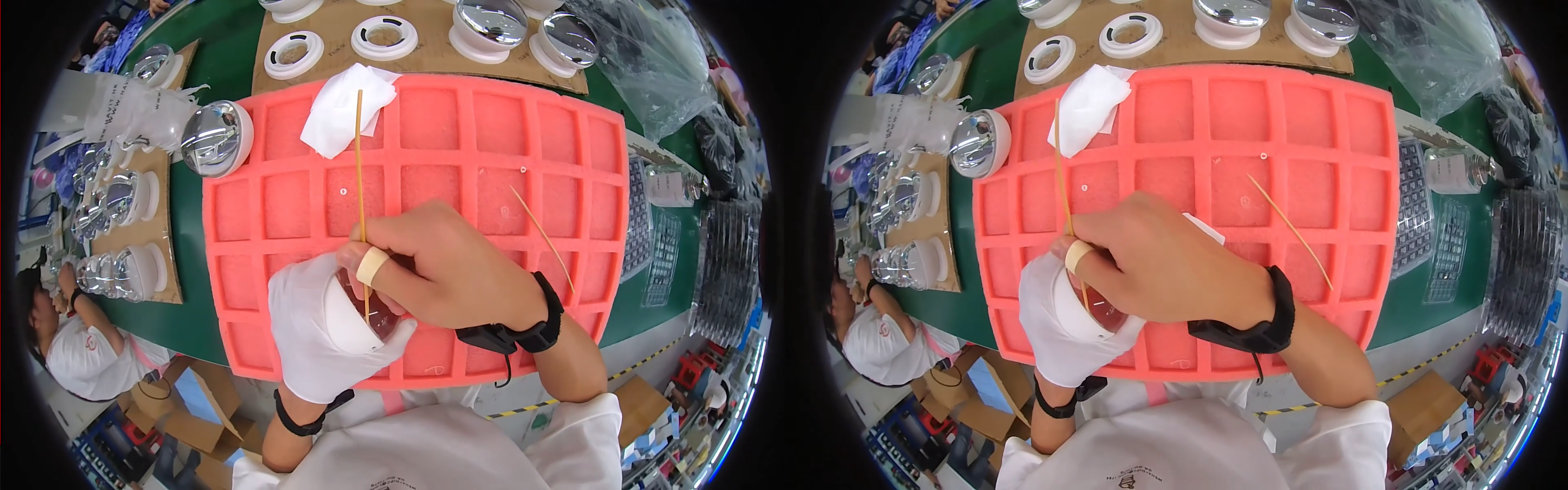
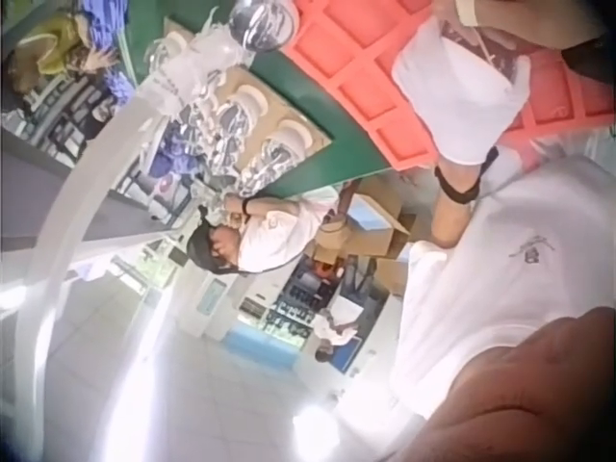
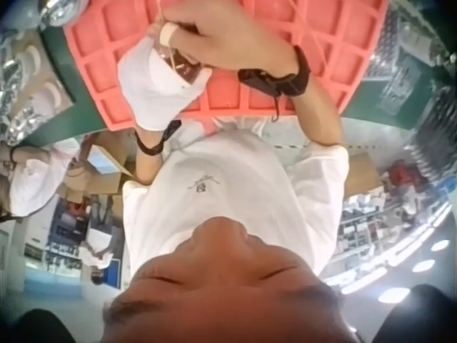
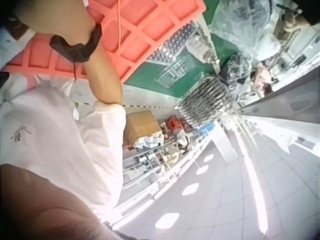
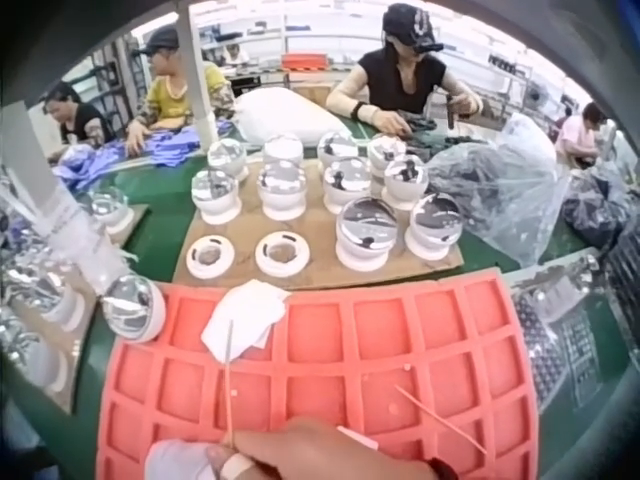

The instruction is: The person wipes a camera dome with a cloth, applies a substance to its edge using a wooden stick, and then presses the dome onto a camera base. After wiping the assembled camera, they use the stick to clear the camera's port and place it back on the tray.

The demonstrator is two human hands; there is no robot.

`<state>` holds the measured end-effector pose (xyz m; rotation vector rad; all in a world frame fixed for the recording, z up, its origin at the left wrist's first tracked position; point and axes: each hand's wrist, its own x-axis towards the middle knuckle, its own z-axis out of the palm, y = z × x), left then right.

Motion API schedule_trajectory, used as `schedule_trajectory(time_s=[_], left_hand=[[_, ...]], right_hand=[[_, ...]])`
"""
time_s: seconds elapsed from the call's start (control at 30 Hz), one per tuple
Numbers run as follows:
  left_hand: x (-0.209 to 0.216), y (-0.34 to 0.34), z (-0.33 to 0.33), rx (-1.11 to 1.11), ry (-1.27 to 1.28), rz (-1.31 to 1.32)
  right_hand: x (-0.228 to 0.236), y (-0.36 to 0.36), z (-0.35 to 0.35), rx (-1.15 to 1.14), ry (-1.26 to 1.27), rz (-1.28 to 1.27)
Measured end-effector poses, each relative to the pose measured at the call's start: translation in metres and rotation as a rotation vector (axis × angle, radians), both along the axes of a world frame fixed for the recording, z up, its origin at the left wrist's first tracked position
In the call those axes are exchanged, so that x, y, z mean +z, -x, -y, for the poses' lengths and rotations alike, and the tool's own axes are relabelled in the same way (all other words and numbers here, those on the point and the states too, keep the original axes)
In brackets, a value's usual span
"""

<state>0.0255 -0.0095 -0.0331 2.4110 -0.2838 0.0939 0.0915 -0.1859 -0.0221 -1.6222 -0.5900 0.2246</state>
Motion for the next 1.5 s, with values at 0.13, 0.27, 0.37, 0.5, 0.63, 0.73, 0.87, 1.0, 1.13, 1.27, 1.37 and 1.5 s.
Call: schedule_trajectory(time_s=[0.13,0.27,0.37,0.5,0.63,0.73,0.87,1.0,1.13,1.27,1.37,1.5], left_hand=[[0.002,0.001,-0.002,0.008,0.023,-0.049],[0.001,0.002,-0.002,0.011,0.05,-0.083],[0.005,-0.004,0.002,-0.005,0.025,0.013],[0.002,-0.002,-0.002,0.03,0.044,0.071],[0.007,-0.002,-0.004,-0.047,-0.006,0.012],[0.005,-0.003,-0.006,-0.08,-0.018,0.026],[0.001,-0.002,-0.006,0.017,0.066,-0.011],[0.004,-0.008,-0.005,0.052,0.208,0.084],[-0.004,-0.008,-0.005,0.031,0.151,0.113],[-0.011,-0.009,-0.008,-0.002,0.112,0.204],[-0.01,-0.009,-0.008,-0.035,0.085,0.16],[-0.01,-0.003,-0.013,-0.077,0.072,0.008]], right_hand=[[-0.002,0.0,-0.001,0.002,0.011,-0.077],[0.001,-0.002,-0.001,0.028,-0.008,-0.121],[-0.001,0.001,-0.003,0.018,-0.058,-0.186],[0.003,0.005,-0.01,-0.011,-0.124,-0.263],[0.004,0.006,-0.011,-0.063,-0.123,-0.22],[0.005,0.008,-0.012,-0.041,-0.112,-0.239],[0.006,0.019,-0.021,-0.19,-0.137,-0.166],[0.001,0.032,-0.022,-0.273,-0.112,-0.163],[0.005,0.025,-0.015,-0.175,-0.144,-0.286],[0.004,0.01,-0.013,-0.03,-0.118,-0.218],[0.008,0.001,-0.012,0.071,-0.058,-0.166],[0.003,0.0,-0.01,0.138,-0.013,-0.114]])
